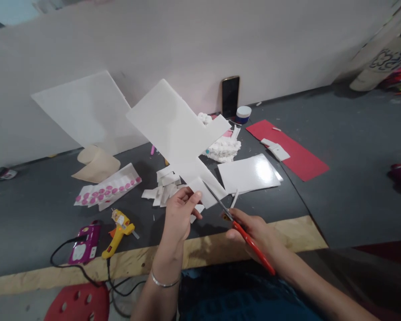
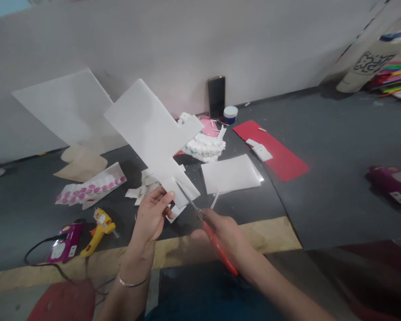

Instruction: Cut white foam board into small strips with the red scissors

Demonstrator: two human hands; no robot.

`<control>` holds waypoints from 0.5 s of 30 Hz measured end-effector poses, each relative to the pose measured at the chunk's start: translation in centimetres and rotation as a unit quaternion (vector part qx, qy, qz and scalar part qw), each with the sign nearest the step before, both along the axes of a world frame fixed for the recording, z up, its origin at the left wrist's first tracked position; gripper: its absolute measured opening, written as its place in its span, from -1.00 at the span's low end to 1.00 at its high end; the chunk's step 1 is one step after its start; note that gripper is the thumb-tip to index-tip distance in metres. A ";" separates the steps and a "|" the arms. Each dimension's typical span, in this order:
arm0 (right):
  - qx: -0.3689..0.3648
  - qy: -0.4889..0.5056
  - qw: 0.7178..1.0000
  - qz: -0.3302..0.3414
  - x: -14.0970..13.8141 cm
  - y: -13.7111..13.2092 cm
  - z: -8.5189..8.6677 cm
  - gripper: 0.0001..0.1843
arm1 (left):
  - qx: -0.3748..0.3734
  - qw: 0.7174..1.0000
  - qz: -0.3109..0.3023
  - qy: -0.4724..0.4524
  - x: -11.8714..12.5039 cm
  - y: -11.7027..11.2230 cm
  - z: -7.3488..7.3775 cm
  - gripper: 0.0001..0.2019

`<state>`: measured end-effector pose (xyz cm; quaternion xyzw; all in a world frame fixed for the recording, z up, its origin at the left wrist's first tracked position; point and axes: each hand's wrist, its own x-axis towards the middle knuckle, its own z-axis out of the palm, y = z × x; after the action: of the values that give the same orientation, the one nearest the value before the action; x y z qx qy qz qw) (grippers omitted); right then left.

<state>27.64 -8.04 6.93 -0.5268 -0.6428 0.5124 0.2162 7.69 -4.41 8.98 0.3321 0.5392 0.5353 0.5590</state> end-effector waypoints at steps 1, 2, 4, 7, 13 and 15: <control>0.008 0.001 1.000 0.004 0.0 0.0 -0.1 -0.47 | 0.002 1.000 -0.001 0.003 -0.1 0.0 0.0 -0.77; 0.014 0.003 1.000 0.008 0.1 0.0 -0.1 -0.45 | 0.004 1.000 -0.006 0.007 -0.1 0.0 -0.1 -0.77; 0.021 0.010 1.000 0.016 0.1 0.1 -0.1 -0.45 | 0.005 1.000 -0.023 0.017 -0.2 -0.1 -0.2 -0.77; 0.003 0.019 0.999 0.028 0.0 0.2 0.5 -0.44 | 0.002 0.999 -0.039 0.024 -0.1 -0.2 -0.4 -0.76; -0.012 0.022 1.000 0.014 -0.3 0.0 0.5 -0.41 | -0.003 0.999 -0.032 0.014 0.2 -0.2 -0.3 -0.73; 0.004 0.019 1.000 0.005 -0.4 -0.2 0.0 -0.42 | -0.007 1.000 -0.028 0.007 0.3 -0.2 -0.2 -0.71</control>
<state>27.22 -8.21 6.93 -0.5127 -0.6434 0.5205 0.2283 8.03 -4.63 8.81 0.3469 0.5376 0.5133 0.5720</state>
